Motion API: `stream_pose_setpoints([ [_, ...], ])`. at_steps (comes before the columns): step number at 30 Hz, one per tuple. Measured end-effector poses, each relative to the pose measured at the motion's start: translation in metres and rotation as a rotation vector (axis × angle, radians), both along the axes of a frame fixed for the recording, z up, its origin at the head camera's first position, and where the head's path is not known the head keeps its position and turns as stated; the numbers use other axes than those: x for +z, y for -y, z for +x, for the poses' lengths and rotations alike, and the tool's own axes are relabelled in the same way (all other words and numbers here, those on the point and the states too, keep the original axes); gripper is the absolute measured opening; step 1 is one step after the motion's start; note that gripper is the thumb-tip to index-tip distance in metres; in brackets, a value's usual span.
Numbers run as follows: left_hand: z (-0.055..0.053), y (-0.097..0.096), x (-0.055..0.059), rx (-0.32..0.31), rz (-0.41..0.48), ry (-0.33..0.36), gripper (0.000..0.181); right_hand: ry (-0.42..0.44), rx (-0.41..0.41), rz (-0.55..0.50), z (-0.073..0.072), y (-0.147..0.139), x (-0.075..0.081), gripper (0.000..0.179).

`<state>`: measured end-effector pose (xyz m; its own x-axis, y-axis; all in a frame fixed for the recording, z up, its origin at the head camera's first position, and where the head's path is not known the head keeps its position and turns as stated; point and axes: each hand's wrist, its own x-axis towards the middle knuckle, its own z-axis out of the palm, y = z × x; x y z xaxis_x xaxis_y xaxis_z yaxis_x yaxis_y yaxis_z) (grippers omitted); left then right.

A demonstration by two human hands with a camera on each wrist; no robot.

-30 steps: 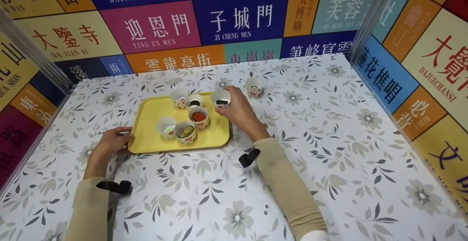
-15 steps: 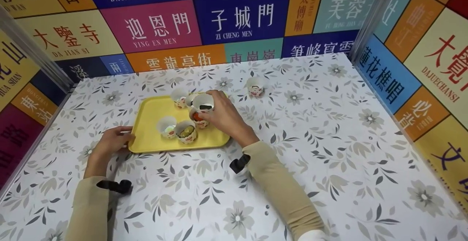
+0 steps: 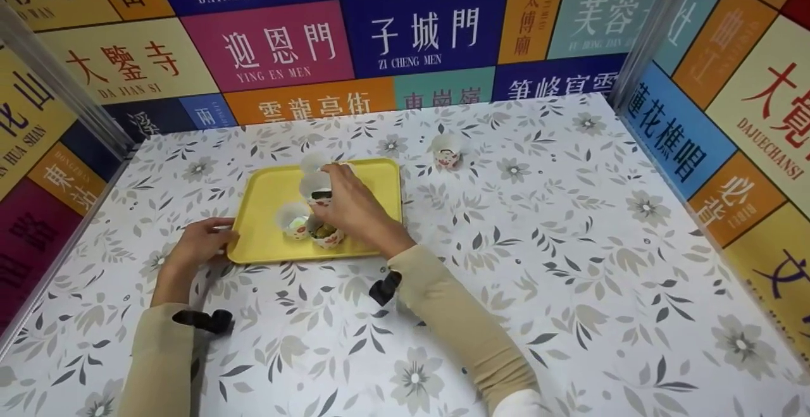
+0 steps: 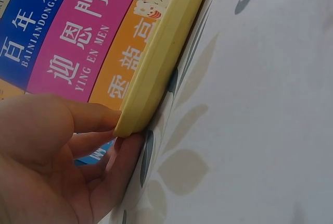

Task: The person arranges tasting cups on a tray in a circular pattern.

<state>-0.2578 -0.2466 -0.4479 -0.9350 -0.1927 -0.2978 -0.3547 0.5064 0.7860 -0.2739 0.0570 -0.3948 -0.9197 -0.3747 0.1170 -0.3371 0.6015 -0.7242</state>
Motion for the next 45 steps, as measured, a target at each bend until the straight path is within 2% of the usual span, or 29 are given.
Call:
stream_pose_setpoints([
  [11, 0.000, 0.000, -0.002, -0.007, -0.016, -0.050, 0.046, 0.083, 0.004, -0.043, -0.014, 0.035, 0.011, 0.069],
  [16, 0.000, 0.000, -0.003, -0.008, -0.045, -0.051, 0.046, 0.143, -0.013, -0.056, -0.020, 0.045, 0.014, 0.068],
  [23, 0.001, 0.001, -0.003, -0.005, -0.010, -0.032, 0.046, 0.198, -0.005, -0.029, -0.030, 0.058, 0.016, 0.069],
  [27, 0.000, 0.001, -0.003, -0.015, -0.001, -0.034, 0.046, 0.204, -0.010, -0.012, -0.036, 0.067, 0.014, 0.070],
  [34, 0.001, 0.001, -0.002, -0.020, -0.010, -0.030, 0.047, 0.139, 0.004, -0.012, -0.041, 0.078, 0.010, 0.072],
  [45, 0.001, 0.001, -0.004, -0.019, -0.004, -0.057, 0.045, 0.154, -0.012, -0.009, -0.041, 0.086, 0.000, 0.075],
])
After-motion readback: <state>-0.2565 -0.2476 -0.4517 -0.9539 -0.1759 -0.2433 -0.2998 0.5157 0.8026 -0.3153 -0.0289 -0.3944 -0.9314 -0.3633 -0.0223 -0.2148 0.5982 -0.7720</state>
